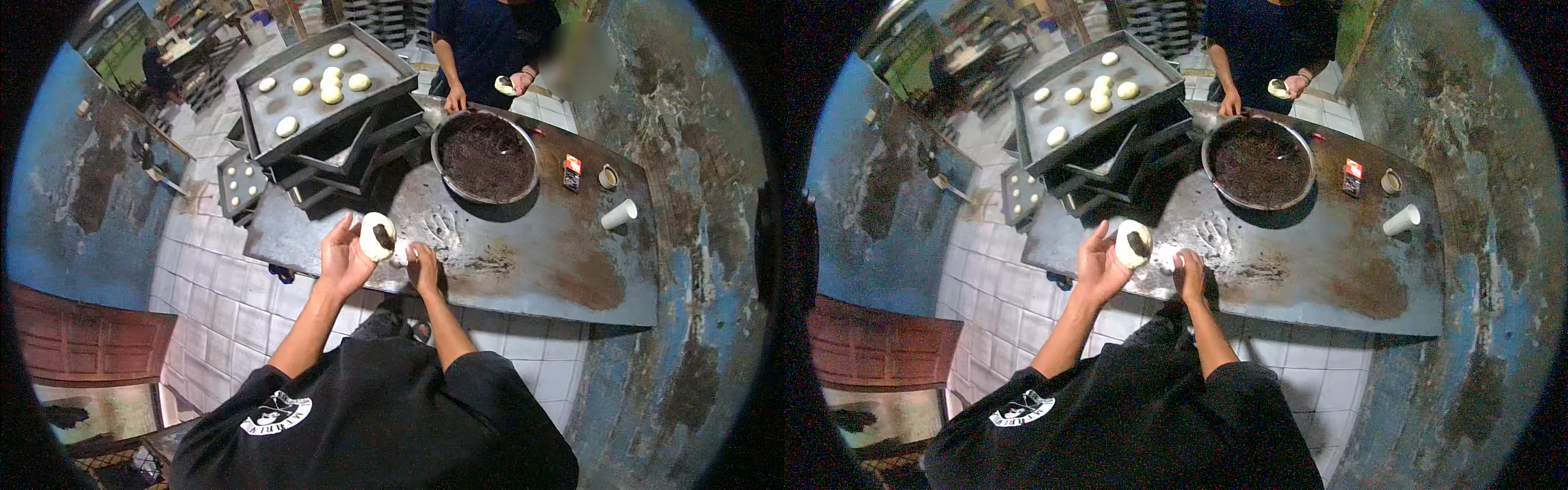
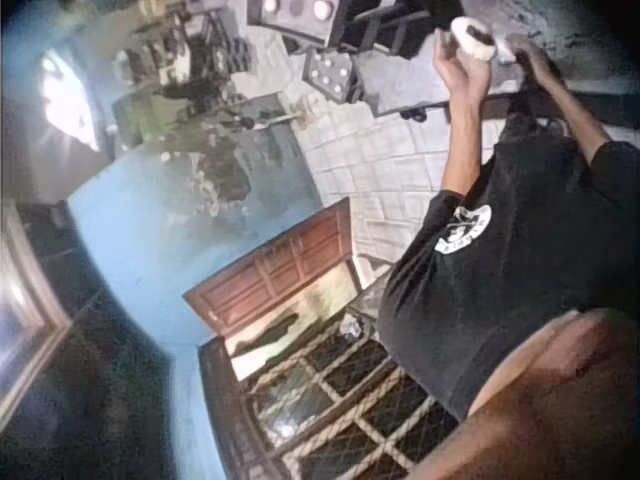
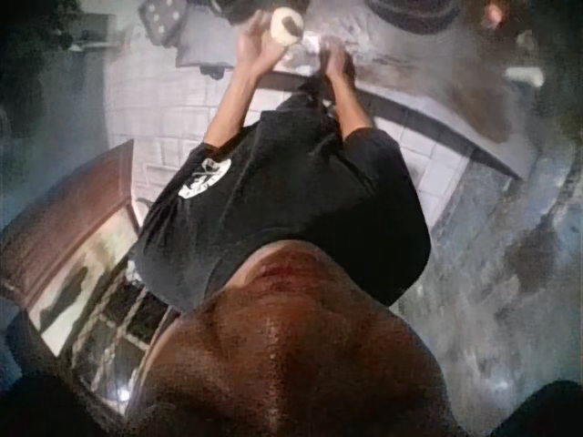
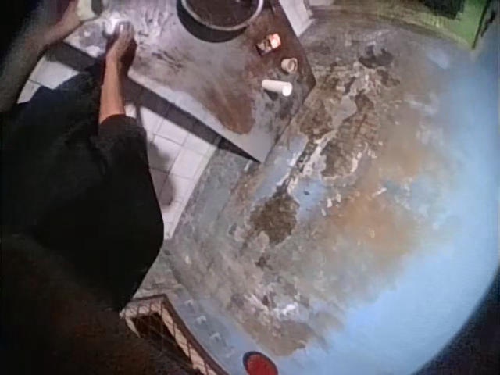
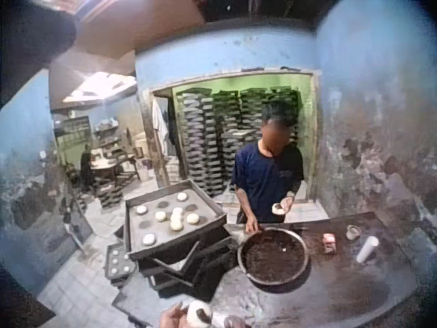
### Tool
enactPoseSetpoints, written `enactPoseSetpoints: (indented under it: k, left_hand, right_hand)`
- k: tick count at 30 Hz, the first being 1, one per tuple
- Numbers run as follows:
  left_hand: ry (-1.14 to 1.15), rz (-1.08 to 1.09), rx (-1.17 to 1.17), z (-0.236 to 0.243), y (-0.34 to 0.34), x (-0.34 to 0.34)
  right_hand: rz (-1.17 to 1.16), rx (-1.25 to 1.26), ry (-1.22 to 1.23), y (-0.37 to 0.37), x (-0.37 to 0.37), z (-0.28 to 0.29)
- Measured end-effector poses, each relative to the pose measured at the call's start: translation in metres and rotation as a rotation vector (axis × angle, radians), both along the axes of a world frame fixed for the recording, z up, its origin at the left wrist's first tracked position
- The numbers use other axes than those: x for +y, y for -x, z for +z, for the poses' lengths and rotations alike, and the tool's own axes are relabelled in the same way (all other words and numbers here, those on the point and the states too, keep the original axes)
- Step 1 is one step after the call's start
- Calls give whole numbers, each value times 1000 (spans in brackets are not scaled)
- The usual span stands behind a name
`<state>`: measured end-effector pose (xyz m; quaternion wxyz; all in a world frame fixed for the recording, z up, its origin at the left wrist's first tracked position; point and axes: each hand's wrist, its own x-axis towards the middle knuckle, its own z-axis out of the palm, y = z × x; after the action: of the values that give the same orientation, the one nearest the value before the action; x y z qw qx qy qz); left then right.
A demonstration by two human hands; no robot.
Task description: The person prepares filled bread by flattening dough balls by hand, scooping chocolate filling into the center, pinching the dough to seal it, and placing the finished balls onto a metal baking tray.
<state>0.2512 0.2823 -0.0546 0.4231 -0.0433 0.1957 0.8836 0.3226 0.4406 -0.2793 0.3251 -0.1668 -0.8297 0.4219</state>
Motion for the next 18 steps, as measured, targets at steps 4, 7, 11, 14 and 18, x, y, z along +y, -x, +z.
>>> enactPoseSetpoints:
  k: [4, 7, 11, 14, 18]
  left_hand:
    - [98, 53, 13, -16, -8, -24]
    - [291, 19, 187, -37, 2, -29]
    - [566, -101, 489, -14, 2, -25]
    - [738, -193, 679, 14, -4, -31]
    - [773, -34, 1054, 36, -3, -47]
  right_hand:
    - [509, -115, 1099, 8, -30, 134]
    - [823, -115, 1395, -14, -22, 194]
    - [626, -108, 420, -33, -8, 200]
    - [520, -86, 0, -31, -6, 216]
    - [397, 56, 233, -19, -21, 235]
